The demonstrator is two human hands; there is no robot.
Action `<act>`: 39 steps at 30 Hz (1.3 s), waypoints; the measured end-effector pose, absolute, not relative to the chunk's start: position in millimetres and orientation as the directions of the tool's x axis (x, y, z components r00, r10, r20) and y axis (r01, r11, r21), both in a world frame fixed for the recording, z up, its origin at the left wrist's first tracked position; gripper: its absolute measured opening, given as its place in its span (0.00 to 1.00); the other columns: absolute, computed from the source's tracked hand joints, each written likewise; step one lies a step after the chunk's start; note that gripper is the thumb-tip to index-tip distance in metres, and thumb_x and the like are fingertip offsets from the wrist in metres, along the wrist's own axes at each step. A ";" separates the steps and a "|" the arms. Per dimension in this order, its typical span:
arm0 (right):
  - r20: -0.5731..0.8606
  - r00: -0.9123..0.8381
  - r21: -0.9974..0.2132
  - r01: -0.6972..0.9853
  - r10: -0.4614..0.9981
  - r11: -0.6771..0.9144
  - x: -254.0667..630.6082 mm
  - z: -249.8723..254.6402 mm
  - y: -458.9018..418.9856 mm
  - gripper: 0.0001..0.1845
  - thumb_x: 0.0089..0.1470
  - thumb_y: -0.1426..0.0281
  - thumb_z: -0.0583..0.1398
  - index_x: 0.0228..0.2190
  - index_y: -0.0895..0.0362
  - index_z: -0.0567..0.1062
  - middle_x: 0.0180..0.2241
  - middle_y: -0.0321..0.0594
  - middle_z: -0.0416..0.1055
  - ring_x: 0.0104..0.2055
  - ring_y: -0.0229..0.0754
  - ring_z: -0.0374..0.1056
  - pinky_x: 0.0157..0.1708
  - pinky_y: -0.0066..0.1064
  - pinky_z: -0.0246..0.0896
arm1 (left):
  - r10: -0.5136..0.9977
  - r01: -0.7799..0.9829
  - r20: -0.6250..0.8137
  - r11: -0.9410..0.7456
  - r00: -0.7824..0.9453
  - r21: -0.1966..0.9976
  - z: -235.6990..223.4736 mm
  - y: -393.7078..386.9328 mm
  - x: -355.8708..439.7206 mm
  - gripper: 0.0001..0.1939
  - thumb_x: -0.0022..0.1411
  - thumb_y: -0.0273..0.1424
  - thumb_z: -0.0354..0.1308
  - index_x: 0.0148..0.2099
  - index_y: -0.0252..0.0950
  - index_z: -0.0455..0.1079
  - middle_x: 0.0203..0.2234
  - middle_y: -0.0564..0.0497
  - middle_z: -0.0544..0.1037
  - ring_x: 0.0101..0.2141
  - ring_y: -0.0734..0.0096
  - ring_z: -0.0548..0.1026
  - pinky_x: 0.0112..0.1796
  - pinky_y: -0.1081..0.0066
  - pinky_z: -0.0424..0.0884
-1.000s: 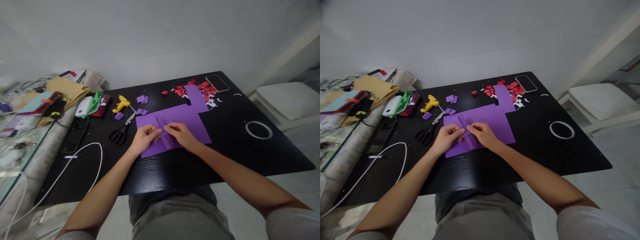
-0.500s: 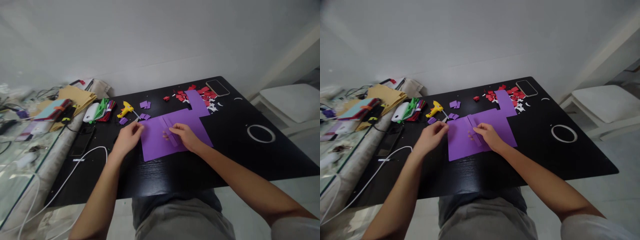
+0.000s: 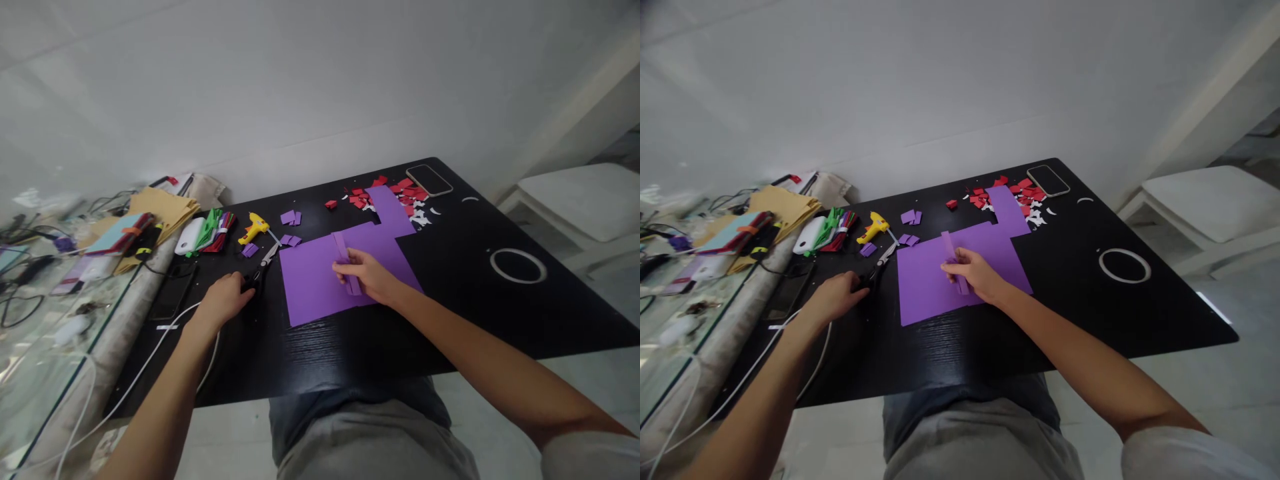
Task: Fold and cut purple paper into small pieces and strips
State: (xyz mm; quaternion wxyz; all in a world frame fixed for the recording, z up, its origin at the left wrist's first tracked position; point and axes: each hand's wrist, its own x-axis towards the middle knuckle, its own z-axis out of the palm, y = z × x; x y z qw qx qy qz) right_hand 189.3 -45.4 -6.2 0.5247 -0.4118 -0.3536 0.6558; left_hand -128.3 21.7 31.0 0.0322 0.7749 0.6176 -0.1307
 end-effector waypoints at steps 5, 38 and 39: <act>-0.177 -0.165 -0.880 -0.415 0.970 -0.231 192.2 -7.7 -42.3 0.20 0.40 0.62 0.76 0.23 0.55 0.71 0.24 0.32 0.68 0.28 0.36 0.64 0.30 0.32 0.61 | 0.957 0.985 -0.232 -0.163 0.172 0.060 37.6 1.2 -140.5 0.15 0.63 0.41 0.55 0.42 0.35 0.73 0.38 0.38 0.83 0.42 0.48 0.82 0.41 0.61 0.74; -0.031 0.039 -0.964 -0.265 0.999 -0.020 186.0 -5.4 -55.0 0.15 0.44 0.60 0.75 0.34 0.52 0.83 0.34 0.36 0.81 0.38 0.42 0.76 0.44 0.37 0.71 | 0.870 0.812 -0.047 -0.438 0.491 0.385 37.3 -50.9 -97.4 0.12 0.62 0.41 0.60 0.40 0.39 0.66 0.34 0.49 0.74 0.33 0.62 0.75 0.35 0.65 0.67; -0.023 0.035 -0.968 -0.252 0.999 -0.014 185.8 -6.4 -54.8 0.15 0.44 0.60 0.75 0.34 0.52 0.83 0.34 0.36 0.81 0.38 0.43 0.76 0.45 0.38 0.71 | 0.864 0.806 -0.036 -0.452 0.502 0.383 36.5 -50.1 -95.3 0.11 0.62 0.40 0.59 0.41 0.39 0.67 0.34 0.49 0.74 0.33 0.62 0.75 0.35 0.65 0.68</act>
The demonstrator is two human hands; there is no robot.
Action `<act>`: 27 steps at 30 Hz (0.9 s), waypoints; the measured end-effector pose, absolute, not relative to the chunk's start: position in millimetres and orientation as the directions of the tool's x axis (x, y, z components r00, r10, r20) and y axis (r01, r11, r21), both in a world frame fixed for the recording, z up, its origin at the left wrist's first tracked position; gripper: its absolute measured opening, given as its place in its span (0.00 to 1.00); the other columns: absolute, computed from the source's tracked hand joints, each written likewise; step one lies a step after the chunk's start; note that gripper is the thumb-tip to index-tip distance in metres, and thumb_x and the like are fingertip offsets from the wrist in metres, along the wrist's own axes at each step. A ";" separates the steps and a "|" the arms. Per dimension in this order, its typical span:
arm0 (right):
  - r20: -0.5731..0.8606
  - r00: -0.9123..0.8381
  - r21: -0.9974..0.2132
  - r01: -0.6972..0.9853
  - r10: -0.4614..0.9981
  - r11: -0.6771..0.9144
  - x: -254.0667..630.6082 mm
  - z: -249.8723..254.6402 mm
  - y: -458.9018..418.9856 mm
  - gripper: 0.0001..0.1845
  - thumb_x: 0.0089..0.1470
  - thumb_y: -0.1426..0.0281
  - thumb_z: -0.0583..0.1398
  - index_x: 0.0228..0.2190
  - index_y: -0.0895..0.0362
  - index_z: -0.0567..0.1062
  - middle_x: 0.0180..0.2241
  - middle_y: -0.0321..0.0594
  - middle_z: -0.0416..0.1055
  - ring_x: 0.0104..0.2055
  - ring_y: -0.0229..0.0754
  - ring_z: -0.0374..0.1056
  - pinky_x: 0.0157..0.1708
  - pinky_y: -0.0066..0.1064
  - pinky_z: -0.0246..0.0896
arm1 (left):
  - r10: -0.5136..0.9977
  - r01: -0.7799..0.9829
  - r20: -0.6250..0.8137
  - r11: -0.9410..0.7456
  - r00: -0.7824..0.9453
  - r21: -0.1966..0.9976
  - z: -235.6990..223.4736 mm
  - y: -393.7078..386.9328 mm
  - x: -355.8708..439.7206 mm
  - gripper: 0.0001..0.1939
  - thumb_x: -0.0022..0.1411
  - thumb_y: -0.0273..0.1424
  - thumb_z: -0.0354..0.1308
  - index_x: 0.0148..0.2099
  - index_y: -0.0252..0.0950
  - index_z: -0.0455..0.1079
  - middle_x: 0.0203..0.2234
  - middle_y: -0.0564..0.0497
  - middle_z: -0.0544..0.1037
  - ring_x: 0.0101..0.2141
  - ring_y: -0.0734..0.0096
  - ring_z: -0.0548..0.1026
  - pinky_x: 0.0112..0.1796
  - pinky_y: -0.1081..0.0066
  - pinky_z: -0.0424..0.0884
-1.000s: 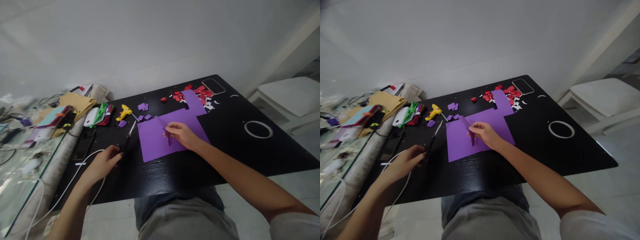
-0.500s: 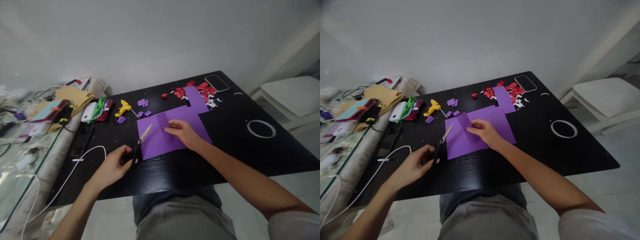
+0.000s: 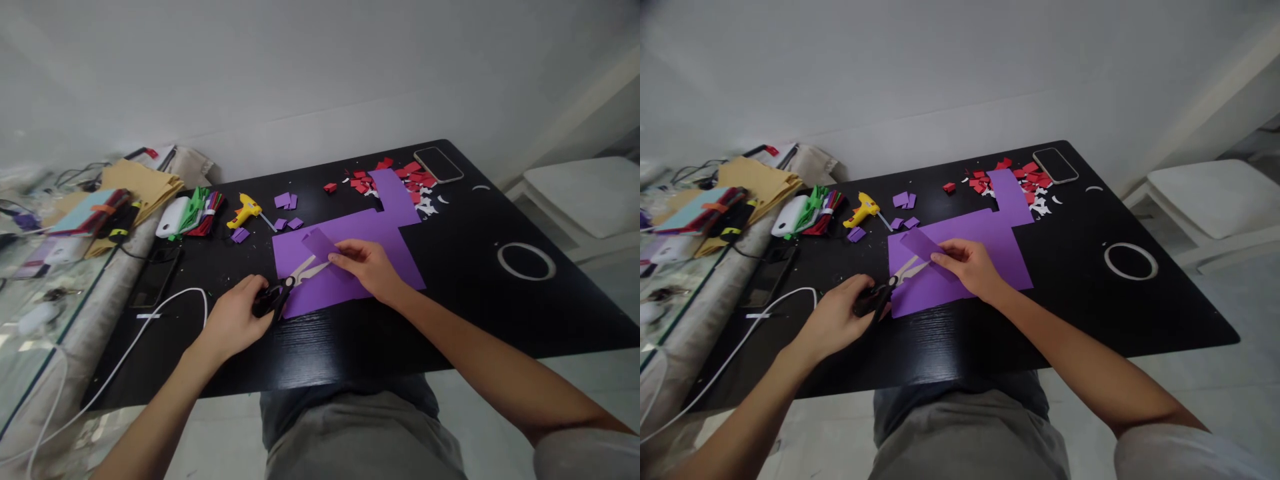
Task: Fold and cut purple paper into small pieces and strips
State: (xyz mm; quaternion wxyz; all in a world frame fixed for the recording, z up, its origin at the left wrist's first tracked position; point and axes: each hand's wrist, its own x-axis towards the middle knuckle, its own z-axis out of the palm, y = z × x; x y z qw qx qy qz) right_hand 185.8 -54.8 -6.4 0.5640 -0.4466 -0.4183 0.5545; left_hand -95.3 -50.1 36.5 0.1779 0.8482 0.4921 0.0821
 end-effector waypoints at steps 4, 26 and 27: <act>-0.012 -0.003 -0.974 -0.224 1.000 -0.012 185.8 -5.6 -55.4 0.13 0.46 0.59 0.74 0.33 0.51 0.84 0.34 0.36 0.81 0.38 0.43 0.75 0.43 0.37 0.71 | 0.850 0.787 0.009 -0.492 0.527 0.373 33.5 -48.0 -89.7 0.11 0.63 0.41 0.58 0.42 0.38 0.67 0.36 0.48 0.74 0.34 0.62 0.75 0.36 0.65 0.68; -0.038 -0.091 -0.964 -0.259 0.995 -0.060 183.5 0.5 -56.6 0.14 0.41 0.59 0.76 0.29 0.52 0.85 0.31 0.35 0.82 0.34 0.40 0.75 0.42 0.35 0.70 | 0.770 0.694 0.022 -0.586 0.637 0.419 27.1 -41.7 -93.8 0.06 0.64 0.34 0.59 0.37 0.38 0.67 0.31 0.51 0.70 0.30 0.67 0.71 0.32 0.69 0.66; -0.041 -0.088 -0.963 -0.261 0.995 -0.063 183.5 -0.3 -56.4 0.14 0.40 0.59 0.76 0.29 0.52 0.85 0.31 0.35 0.82 0.34 0.40 0.76 0.42 0.35 0.70 | 0.768 0.694 0.013 -0.585 0.640 0.419 27.1 -41.8 -93.8 0.06 0.64 0.34 0.58 0.37 0.38 0.66 0.31 0.51 0.70 0.30 0.67 0.70 0.32 0.69 0.66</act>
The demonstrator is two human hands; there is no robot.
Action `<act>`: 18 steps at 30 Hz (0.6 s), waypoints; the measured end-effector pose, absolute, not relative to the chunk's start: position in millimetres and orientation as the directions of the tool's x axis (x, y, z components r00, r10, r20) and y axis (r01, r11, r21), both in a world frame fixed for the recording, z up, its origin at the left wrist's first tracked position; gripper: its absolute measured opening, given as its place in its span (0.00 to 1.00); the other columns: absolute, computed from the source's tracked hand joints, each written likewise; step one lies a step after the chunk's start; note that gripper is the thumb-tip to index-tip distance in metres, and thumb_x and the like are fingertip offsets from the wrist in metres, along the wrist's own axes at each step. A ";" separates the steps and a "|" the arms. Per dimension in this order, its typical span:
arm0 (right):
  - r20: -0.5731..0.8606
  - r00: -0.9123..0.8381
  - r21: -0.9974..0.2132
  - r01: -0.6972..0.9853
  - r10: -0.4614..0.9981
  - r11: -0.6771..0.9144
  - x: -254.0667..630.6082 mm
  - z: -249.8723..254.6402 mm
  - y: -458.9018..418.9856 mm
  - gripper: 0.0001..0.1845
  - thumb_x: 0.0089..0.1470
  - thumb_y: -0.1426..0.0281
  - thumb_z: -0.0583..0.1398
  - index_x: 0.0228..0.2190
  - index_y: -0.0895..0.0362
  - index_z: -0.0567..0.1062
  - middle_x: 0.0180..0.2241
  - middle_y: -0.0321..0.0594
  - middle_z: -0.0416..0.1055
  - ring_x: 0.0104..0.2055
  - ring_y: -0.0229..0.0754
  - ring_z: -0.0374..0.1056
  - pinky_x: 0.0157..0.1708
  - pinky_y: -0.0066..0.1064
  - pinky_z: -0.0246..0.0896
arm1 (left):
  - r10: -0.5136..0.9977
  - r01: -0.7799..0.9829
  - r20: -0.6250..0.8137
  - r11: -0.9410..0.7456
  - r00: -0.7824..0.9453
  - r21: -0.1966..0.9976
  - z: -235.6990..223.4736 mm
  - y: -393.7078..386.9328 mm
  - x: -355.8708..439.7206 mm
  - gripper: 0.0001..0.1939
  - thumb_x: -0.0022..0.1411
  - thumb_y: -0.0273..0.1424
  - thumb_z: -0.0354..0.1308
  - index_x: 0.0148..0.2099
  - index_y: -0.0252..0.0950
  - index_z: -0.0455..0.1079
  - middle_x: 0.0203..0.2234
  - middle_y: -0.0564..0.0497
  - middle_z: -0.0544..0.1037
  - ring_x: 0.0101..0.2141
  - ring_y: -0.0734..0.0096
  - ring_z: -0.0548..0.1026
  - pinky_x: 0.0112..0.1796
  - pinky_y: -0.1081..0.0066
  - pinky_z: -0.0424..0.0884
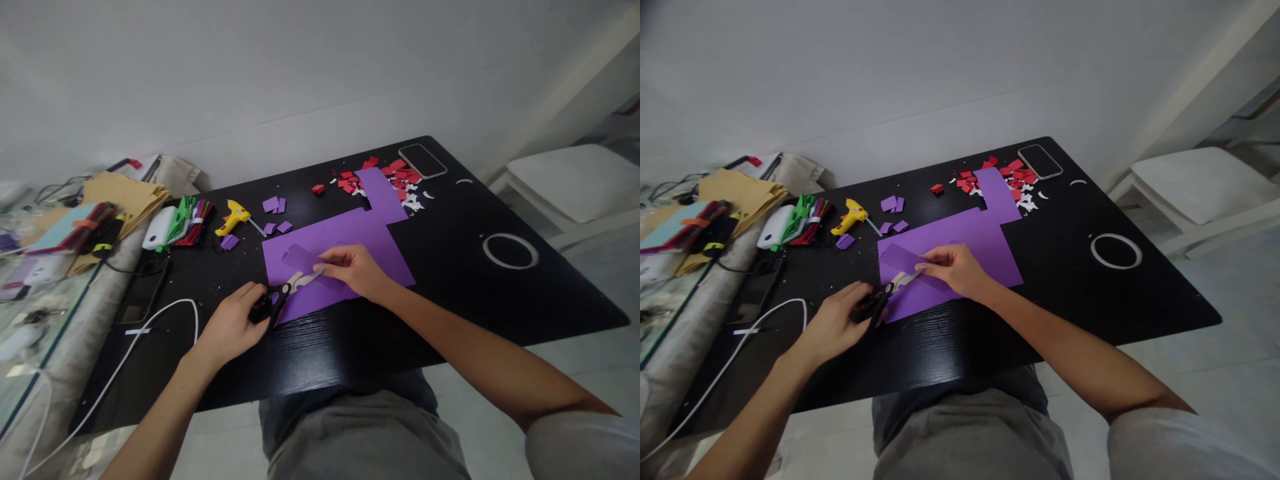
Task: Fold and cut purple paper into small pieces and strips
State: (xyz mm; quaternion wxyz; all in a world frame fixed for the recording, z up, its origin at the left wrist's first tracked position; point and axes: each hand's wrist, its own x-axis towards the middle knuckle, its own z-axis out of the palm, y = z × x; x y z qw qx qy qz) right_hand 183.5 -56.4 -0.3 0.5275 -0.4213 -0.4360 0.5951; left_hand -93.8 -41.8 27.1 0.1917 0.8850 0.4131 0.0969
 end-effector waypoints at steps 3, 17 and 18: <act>-0.055 -0.090 -0.962 -0.263 0.994 -0.077 183.9 -1.6 -56.6 0.14 0.40 0.59 0.77 0.29 0.51 0.85 0.31 0.35 0.83 0.35 0.40 0.76 0.41 0.35 0.71 | 0.762 0.691 0.000 -0.587 0.648 0.422 26.2 -41.9 -94.0 0.06 0.64 0.33 0.58 0.35 0.38 0.65 0.29 0.51 0.70 0.29 0.68 0.70 0.31 0.70 0.64; -0.026 -0.092 -0.976 -0.211 0.995 -0.045 186.0 0.0 -57.6 0.14 0.43 0.60 0.75 0.31 0.53 0.86 0.34 0.37 0.84 0.37 0.43 0.77 0.46 0.38 0.71 | 0.790 0.728 -0.070 -0.521 0.609 0.445 24.7 -42.1 -92.7 0.06 0.61 0.29 0.56 0.31 0.39 0.64 0.26 0.52 0.72 0.26 0.68 0.70 0.29 0.70 0.62; -0.022 -0.092 -0.978 -0.207 0.995 -0.041 186.1 -0.2 -57.5 0.13 0.44 0.60 0.75 0.31 0.52 0.86 0.34 0.37 0.84 0.37 0.43 0.77 0.46 0.38 0.71 | 0.793 0.730 -0.073 -0.516 0.605 0.448 24.7 -42.2 -92.7 0.07 0.61 0.30 0.56 0.30 0.39 0.63 0.25 0.52 0.72 0.25 0.68 0.69 0.29 0.71 0.62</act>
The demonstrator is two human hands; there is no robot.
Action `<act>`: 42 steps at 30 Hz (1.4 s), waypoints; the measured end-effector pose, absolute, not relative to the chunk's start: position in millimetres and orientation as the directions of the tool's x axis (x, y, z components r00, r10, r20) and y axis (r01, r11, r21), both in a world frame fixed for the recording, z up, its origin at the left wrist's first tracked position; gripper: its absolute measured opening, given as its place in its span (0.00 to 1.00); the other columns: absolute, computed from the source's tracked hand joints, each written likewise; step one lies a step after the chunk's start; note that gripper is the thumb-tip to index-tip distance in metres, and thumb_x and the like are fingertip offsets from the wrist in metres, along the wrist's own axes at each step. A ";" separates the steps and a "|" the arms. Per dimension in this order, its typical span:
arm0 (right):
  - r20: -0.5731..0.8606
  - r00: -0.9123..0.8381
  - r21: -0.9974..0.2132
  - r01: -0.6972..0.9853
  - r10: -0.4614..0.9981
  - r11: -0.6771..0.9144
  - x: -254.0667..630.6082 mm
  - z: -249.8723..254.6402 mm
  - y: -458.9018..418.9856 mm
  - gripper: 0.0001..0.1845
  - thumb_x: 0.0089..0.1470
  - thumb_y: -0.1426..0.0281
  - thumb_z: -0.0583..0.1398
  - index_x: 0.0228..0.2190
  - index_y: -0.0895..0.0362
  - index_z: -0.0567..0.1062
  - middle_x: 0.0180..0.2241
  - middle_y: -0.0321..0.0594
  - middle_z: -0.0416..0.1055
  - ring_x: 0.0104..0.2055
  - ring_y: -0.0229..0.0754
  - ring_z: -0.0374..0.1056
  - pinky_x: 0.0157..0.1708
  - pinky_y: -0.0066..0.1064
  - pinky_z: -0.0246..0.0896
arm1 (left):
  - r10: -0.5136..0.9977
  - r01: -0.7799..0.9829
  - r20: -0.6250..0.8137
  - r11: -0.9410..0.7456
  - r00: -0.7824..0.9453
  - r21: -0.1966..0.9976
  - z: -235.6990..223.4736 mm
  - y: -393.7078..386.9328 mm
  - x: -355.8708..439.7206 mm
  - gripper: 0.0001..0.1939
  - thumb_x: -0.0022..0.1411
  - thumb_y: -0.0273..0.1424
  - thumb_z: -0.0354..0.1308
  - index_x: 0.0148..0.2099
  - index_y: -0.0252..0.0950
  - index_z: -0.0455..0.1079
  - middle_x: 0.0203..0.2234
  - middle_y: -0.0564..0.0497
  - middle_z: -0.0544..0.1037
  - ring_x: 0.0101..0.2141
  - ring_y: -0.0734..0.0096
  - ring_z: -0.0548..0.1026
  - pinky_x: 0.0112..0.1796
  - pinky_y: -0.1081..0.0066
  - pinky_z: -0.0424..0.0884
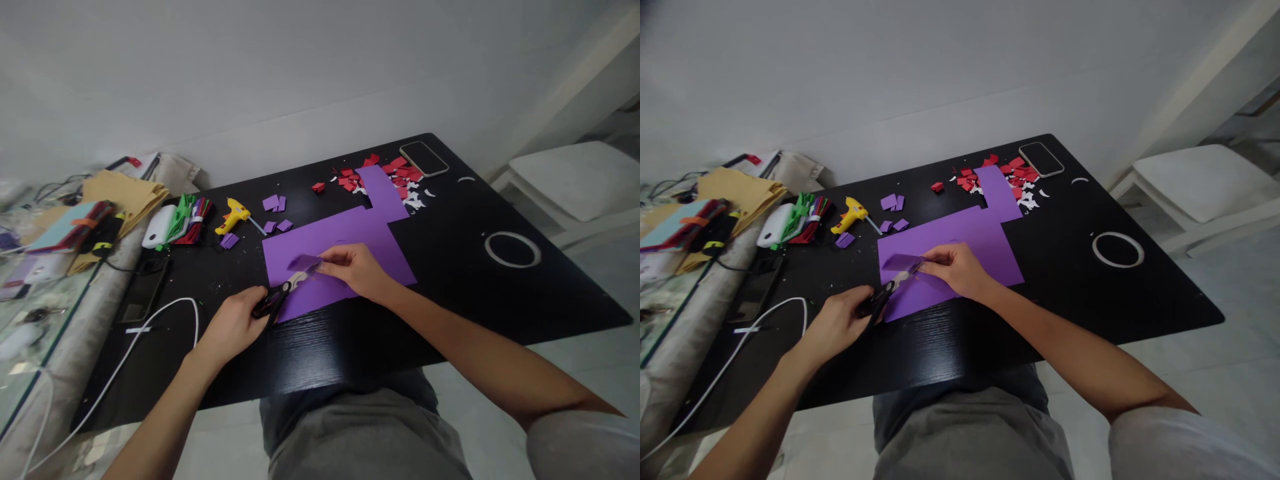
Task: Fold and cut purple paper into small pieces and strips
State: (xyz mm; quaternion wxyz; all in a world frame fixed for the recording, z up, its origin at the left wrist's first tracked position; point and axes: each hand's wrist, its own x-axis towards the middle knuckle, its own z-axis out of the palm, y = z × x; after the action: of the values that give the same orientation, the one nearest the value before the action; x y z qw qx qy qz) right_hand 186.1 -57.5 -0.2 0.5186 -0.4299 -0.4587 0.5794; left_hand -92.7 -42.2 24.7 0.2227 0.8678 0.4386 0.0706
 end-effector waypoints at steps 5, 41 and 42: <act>-0.014 -0.098 -0.982 -0.188 0.995 -0.033 186.0 -0.9 -57.5 0.08 0.47 0.63 0.73 0.32 0.51 0.86 0.34 0.37 0.83 0.38 0.43 0.78 0.47 0.39 0.71 | 0.791 0.722 -0.062 -0.520 0.609 0.457 22.9 -42.7 -93.8 0.10 0.62 0.30 0.56 0.29 0.39 0.61 0.24 0.53 0.71 0.24 0.70 0.68 0.29 0.71 0.61; -0.023 -0.035 -0.990 -0.137 0.999 -0.028 184.3 -0.2 -57.2 0.09 0.47 0.64 0.73 0.32 0.52 0.86 0.35 0.38 0.82 0.40 0.43 0.76 0.48 0.39 0.68 | 0.936 0.673 -0.089 -0.176 0.340 0.718 28.0 -15.9 -77.3 0.19 0.60 0.47 0.62 0.28 0.37 0.67 0.20 0.55 0.70 0.25 0.72 0.67 0.29 0.72 0.62; -0.029 -0.026 -0.989 -0.146 0.999 -0.032 184.7 -0.5 -57.1 0.09 0.47 0.64 0.73 0.33 0.52 0.85 0.35 0.37 0.82 0.39 0.42 0.75 0.47 0.38 0.68 | 0.944 0.655 -0.069 -0.171 0.324 0.736 29.5 -11.7 -71.7 0.19 0.60 0.47 0.63 0.28 0.37 0.67 0.20 0.56 0.70 0.25 0.72 0.67 0.29 0.72 0.61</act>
State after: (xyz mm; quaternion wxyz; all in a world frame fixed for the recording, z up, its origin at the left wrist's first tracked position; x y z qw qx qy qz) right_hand 184.7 -57.1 -0.5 0.5216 -0.4635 -0.4601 0.5490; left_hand -71.7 -11.7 29.5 0.3464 0.7362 0.5427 0.2085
